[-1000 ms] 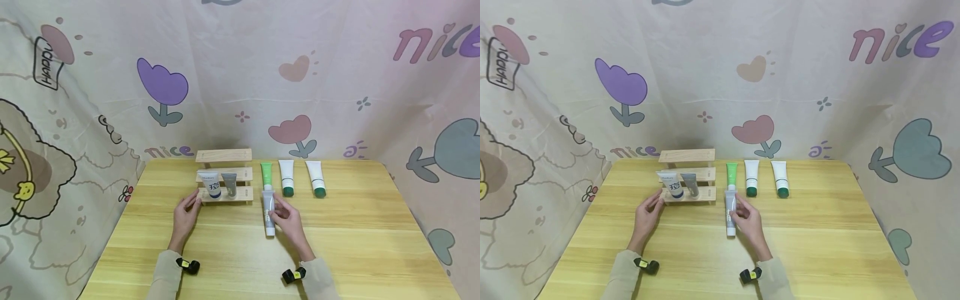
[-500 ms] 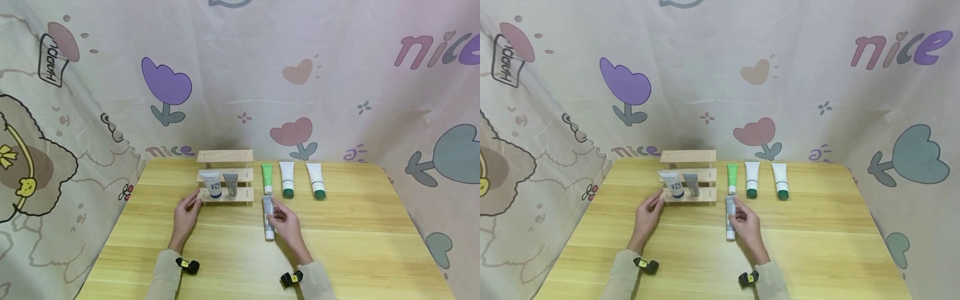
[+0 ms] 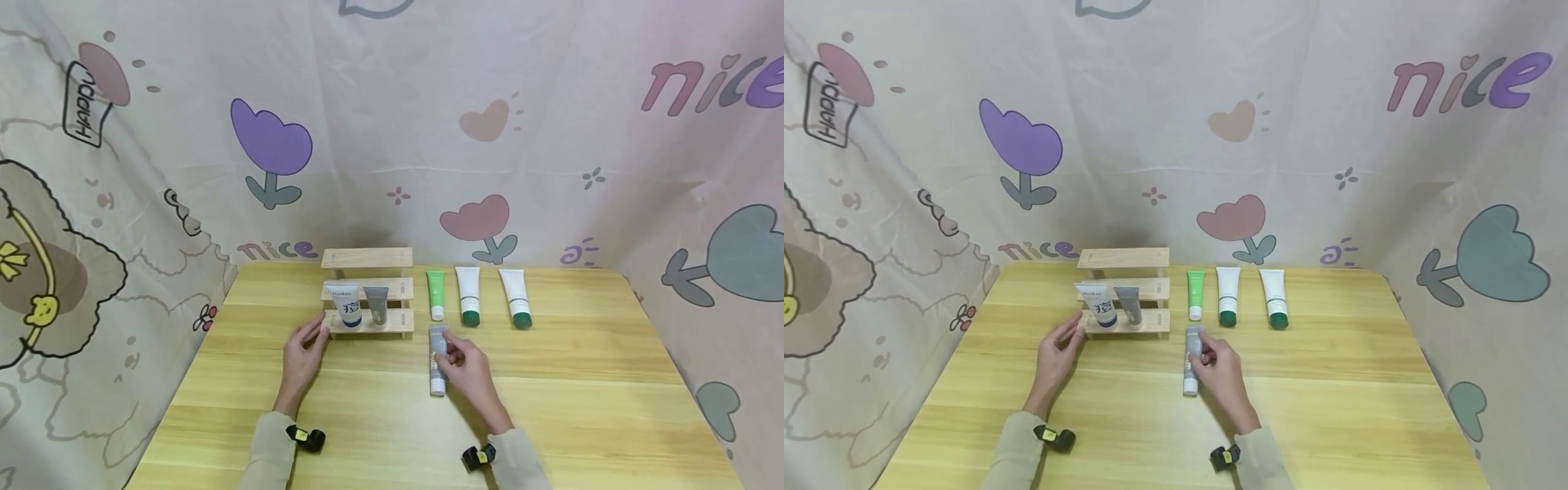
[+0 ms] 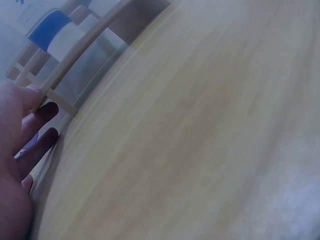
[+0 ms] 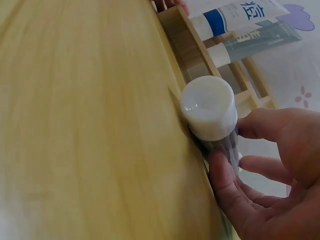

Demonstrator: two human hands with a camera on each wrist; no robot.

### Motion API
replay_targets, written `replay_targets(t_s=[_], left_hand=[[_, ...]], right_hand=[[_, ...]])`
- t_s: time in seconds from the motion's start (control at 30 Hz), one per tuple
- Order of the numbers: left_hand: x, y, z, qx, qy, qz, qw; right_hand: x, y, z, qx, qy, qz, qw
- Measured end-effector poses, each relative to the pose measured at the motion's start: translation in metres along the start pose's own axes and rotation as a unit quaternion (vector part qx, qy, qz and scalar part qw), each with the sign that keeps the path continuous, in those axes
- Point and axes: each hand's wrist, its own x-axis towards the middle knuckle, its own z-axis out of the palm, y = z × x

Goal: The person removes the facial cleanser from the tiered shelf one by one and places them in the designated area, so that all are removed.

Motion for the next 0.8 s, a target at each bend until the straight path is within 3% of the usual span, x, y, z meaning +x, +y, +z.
replay_targets(t_s=[0.57, 0.8], left_hand=[[0.0, 0.0, 0.001, 0.006, 0.001, -0.005, 1.0], [-0.001, 0.0, 0.0, 0.006, 0.001, -0.003, 1.0]], right_hand=[[-0.005, 0.004, -0.008, 0.034, 0.003, 0.039, 0.9986], [-0.004, -0.003, -0.011, 0.045, 0.023, 0.008, 0.9987]])
